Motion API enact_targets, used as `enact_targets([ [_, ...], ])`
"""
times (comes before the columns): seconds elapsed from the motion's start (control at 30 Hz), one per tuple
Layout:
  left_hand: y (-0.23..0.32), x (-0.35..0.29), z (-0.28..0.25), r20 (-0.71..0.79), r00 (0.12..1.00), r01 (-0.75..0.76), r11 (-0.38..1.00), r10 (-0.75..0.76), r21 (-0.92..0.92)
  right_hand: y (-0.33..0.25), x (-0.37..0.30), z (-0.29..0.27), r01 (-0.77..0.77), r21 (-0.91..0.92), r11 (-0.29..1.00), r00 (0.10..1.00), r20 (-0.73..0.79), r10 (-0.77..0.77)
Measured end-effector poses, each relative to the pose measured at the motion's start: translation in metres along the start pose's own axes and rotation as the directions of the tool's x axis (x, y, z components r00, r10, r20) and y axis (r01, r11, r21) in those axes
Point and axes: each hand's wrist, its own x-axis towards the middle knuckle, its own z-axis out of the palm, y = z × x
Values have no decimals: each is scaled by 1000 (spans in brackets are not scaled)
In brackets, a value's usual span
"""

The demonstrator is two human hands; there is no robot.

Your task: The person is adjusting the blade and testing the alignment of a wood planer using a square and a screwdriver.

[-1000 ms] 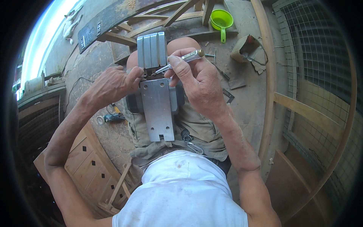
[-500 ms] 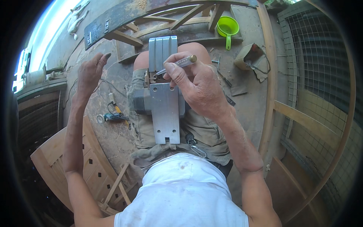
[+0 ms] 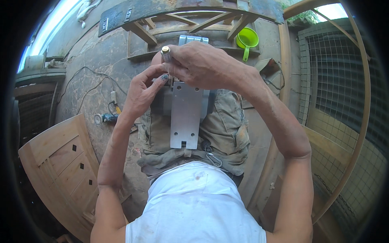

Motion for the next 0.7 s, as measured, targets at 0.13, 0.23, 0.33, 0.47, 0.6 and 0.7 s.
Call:
enact_targets([
  [0.13, -10, -8, 7, -29, 998, -53, 999, 53, 7, -4, 9, -5, 5, -113, 994, 994, 109, 7],
  [0.23, -11, -7, 12, -46, 997, -56, 998, 58, 41, 6, 8, -3, 18, -93, 996, 1000, 23, -16],
  [0.33, -7, -5, 12, -31, 999, -22, 1000, 22, 18, 22, 15, -5, 4, 23, 1000, 998, -64, -3],
  [0.47, -15, -9, 15, -49, 999, -4, 998, 1, -64, 19, 17, -35, -10, -53, 999, 990, -142, 3],
  [0.6, -15, -8, 17, -58, 998, -18, 999, 15, -46, 21, 4, -11, 13, -24, 1000, 993, -114, -16],
  [0.7, -10, -7, 17, -37, 998, 42, 992, -47, -119, 27, -4, 3, -36, 124, 992, 987, -150, 55],
])
